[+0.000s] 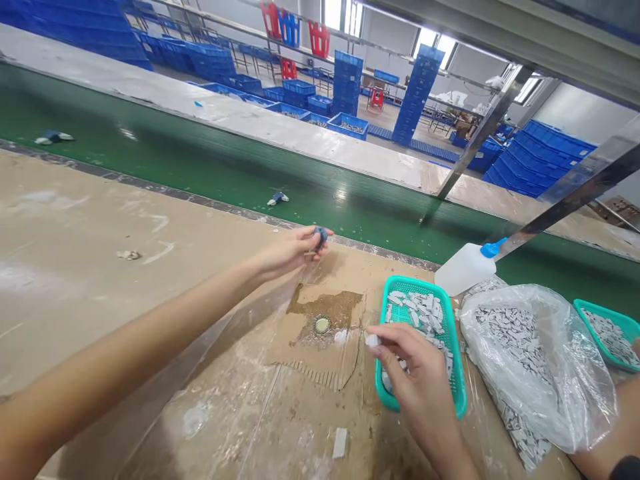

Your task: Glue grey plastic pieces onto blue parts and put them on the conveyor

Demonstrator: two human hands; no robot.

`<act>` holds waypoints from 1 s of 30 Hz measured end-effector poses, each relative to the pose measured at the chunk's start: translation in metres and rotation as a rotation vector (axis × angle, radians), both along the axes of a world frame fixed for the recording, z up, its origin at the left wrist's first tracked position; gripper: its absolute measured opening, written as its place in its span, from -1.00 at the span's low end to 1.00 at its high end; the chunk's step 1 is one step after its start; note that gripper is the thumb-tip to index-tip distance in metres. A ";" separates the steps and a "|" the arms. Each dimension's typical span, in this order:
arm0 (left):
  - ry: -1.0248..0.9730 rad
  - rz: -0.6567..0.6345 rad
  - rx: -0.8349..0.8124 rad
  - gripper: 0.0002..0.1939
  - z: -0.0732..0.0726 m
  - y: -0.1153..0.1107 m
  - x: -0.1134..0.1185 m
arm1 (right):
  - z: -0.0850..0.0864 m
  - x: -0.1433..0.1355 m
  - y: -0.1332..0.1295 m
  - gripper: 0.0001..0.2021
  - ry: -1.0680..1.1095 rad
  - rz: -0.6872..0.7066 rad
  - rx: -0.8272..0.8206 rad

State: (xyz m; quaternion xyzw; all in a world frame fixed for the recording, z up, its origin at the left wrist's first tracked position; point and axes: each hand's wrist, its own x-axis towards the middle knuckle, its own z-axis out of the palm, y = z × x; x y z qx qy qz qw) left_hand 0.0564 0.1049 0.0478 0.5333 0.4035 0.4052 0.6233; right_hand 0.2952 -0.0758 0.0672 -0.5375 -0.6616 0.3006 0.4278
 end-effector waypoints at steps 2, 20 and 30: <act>-0.244 0.028 -0.217 -0.73 -0.007 -0.035 -0.015 | -0.004 -0.014 0.000 -0.77 -0.027 0.011 0.040; -0.640 0.209 -0.346 -0.77 -0.047 -0.097 -0.029 | -0.059 -0.066 0.017 -0.80 -0.599 -0.024 0.415; -0.575 0.201 -0.253 -0.83 -0.048 -0.097 -0.031 | -0.064 -0.063 0.019 -0.69 -0.742 0.062 0.473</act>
